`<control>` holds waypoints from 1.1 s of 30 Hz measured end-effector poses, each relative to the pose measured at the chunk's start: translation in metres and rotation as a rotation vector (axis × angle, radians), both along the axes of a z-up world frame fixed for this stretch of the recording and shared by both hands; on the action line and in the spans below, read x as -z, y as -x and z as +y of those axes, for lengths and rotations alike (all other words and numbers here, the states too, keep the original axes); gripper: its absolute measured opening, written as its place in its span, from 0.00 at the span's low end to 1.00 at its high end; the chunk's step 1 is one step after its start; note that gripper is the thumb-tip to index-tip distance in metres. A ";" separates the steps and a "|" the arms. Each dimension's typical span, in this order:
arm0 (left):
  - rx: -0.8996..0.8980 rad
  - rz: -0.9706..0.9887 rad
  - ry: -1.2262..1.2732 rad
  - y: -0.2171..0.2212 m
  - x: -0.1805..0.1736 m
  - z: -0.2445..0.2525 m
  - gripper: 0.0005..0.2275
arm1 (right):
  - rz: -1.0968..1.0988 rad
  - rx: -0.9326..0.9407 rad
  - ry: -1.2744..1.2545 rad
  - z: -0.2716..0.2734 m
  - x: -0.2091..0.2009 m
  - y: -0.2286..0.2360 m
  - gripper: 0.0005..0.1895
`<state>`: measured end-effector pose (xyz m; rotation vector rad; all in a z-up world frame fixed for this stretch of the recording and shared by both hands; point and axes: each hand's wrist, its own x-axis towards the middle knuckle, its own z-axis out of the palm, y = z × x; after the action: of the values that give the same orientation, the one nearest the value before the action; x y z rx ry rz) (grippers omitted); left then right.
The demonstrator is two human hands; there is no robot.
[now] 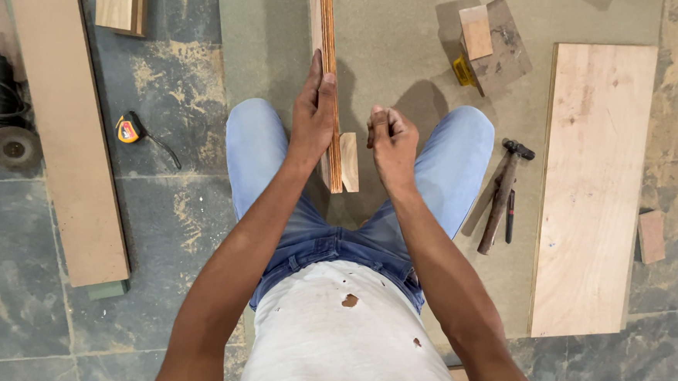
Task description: The person hammers nails into a wooden board, then sits on the floor to align and fit multiple wooden pieces together. They lift and reposition the assembled structure, then place additional boards and mark them with a pencil.
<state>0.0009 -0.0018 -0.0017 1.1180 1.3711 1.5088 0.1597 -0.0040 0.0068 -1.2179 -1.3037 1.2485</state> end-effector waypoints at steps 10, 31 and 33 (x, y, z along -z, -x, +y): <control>-0.009 -0.042 0.048 -0.002 -0.015 -0.003 0.29 | 0.106 -0.107 -0.002 0.006 -0.002 -0.003 0.21; -0.019 -0.073 0.082 0.002 -0.007 -0.007 0.28 | 0.047 -0.329 -0.165 -0.013 -0.007 0.023 0.26; -0.029 -0.051 0.098 0.002 -0.014 -0.008 0.28 | 0.050 -0.354 -0.126 -0.013 -0.013 0.023 0.28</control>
<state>-0.0015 -0.0095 0.0123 0.9964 1.4155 1.4644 0.1362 -0.0174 0.0199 -0.8859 -1.5827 1.4086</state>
